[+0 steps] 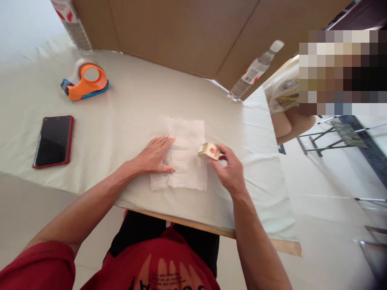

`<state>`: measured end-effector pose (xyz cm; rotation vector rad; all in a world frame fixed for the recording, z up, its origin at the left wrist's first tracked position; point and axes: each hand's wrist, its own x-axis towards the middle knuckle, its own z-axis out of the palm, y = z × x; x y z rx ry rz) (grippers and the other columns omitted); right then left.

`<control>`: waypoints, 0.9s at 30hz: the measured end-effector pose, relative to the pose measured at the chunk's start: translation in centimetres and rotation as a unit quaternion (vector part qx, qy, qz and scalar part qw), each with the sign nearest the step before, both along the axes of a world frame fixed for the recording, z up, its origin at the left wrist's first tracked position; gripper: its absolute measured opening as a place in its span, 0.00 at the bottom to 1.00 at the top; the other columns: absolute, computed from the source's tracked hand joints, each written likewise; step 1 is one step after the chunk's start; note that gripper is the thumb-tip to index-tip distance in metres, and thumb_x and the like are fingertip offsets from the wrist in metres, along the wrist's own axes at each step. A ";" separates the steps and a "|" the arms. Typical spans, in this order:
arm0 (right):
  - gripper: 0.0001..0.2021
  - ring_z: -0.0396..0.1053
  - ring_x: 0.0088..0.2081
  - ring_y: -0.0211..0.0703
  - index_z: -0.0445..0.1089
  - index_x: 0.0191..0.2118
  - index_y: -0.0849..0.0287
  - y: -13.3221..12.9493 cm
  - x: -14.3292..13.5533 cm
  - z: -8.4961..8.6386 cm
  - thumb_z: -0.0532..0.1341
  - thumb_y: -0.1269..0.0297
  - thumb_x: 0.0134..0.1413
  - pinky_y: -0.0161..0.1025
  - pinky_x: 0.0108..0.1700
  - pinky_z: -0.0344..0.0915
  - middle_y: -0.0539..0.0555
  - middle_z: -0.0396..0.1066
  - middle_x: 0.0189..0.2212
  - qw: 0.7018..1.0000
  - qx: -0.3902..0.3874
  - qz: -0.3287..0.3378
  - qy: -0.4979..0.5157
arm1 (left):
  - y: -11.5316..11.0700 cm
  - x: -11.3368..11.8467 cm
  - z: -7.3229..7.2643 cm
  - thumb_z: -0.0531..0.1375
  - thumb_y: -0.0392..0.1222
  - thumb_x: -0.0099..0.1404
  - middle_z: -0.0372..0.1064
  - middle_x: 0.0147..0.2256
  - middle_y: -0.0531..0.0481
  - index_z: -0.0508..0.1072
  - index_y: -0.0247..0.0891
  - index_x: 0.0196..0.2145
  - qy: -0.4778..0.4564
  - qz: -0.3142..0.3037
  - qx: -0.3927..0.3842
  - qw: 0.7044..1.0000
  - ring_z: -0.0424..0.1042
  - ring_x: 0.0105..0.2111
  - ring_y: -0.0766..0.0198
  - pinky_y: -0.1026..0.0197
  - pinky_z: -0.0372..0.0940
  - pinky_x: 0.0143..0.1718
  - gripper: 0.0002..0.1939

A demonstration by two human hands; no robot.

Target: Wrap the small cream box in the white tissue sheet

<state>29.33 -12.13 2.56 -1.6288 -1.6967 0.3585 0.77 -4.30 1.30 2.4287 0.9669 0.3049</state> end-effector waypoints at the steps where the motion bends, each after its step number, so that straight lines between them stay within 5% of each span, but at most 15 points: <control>1: 0.24 0.75 0.47 0.51 0.68 0.57 0.56 -0.4 1.5 -0.2 0.65 0.57 0.55 0.50 0.48 0.74 0.60 0.74 0.53 0.999 0.000 -0.041 -0.003 | 0.0 0.0 0.1 0.66 0.60 0.57 0.51 0.70 0.31 0.48 0.34 0.71 0.003 -0.003 0.001 1.000 0.47 0.71 0.36 0.38 0.46 0.70 0.53; 4: 0.26 0.74 0.49 0.55 0.68 0.57 0.57 -1.6 5.2 -1.0 0.65 0.53 0.53 0.55 0.49 0.74 0.62 0.75 0.51 0.993 -0.029 -0.106 -0.044 | 0.0 -0.1 0.2 0.65 0.59 0.58 0.51 0.70 0.33 0.48 0.36 0.71 0.003 -0.011 0.000 1.000 0.47 0.71 0.37 0.38 0.45 0.70 0.52; 7: 0.30 0.70 0.56 0.61 0.66 0.60 0.56 -2.6 5.8 -0.5 0.66 0.51 0.52 0.61 0.51 0.72 0.64 0.71 0.57 0.988 0.025 -0.126 -0.090 | 0.3 -0.5 0.2 0.65 0.60 0.58 0.49 0.71 0.34 0.48 0.37 0.71 0.005 -0.020 0.002 1.000 0.45 0.72 0.38 0.38 0.42 0.71 0.52; 10: 0.21 0.69 0.58 0.59 0.70 0.57 0.53 -3.5 2.7 1.2 0.65 0.59 0.58 0.60 0.52 0.72 0.62 0.72 0.56 0.978 0.155 -0.116 -0.076 | 0.6 -0.8 0.1 0.66 0.63 0.58 0.47 0.72 0.34 0.49 0.36 0.71 0.009 -0.023 0.010 1.000 0.44 0.72 0.41 0.40 0.39 0.71 0.54; 13: 0.12 0.75 0.50 0.50 0.73 0.50 0.50 -3.4 -1.8 2.2 0.60 0.68 0.62 0.53 0.53 0.73 0.55 0.77 0.46 0.980 0.197 0.012 -0.029 | 0.8 -0.9 0.2 0.65 0.67 0.57 0.48 0.71 0.33 0.52 0.35 0.71 0.014 -0.017 0.020 1.000 0.46 0.72 0.42 0.42 0.40 0.71 0.54; 15: 0.16 0.73 0.54 0.50 0.71 0.54 0.52 -2.3 -4.3 1.8 0.61 0.67 0.62 0.52 0.56 0.71 0.58 0.75 0.52 0.979 0.160 0.105 -0.067 | 0.9 -0.9 0.1 0.64 0.69 0.57 0.49 0.71 0.33 0.53 0.35 0.70 0.016 -0.012 0.029 0.999 0.47 0.71 0.42 0.42 0.40 0.71 0.54; 18: 0.26 0.65 0.63 0.58 0.64 0.63 0.57 0.6 -5.7 0.3 0.62 0.58 0.61 0.58 0.62 0.65 0.65 0.66 0.62 0.974 0.061 0.150 -0.161 | 1.1 -1.1 -0.2 0.63 0.72 0.56 0.47 0.71 0.32 0.53 0.36 0.70 0.027 0.003 0.043 0.999 0.45 0.72 0.39 0.38 0.37 0.70 0.56; 22: 0.30 0.59 0.66 0.65 0.66 0.62 0.57 4.1 -4.9 -1.6 0.63 0.47 0.58 0.63 0.62 0.60 0.67 0.64 0.64 0.967 -0.043 0.118 -0.222 | 1.5 -1.7 -0.6 0.64 0.72 0.54 0.45 0.71 0.31 0.55 0.39 0.70 0.054 0.038 0.051 0.996 0.42 0.71 0.32 0.33 0.36 0.69 0.56; 27: 0.28 0.59 0.66 0.64 0.67 0.61 0.56 4.6 -4.1 -2.3 0.60 0.45 0.62 0.62 0.63 0.57 0.65 0.64 0.65 0.969 -0.048 0.099 -0.220 | 2.0 -2.3 0.0 0.69 0.68 0.50 0.54 0.68 0.32 0.63 0.39 0.66 0.053 0.061 0.058 0.995 0.47 0.69 0.28 0.29 0.37 0.67 0.53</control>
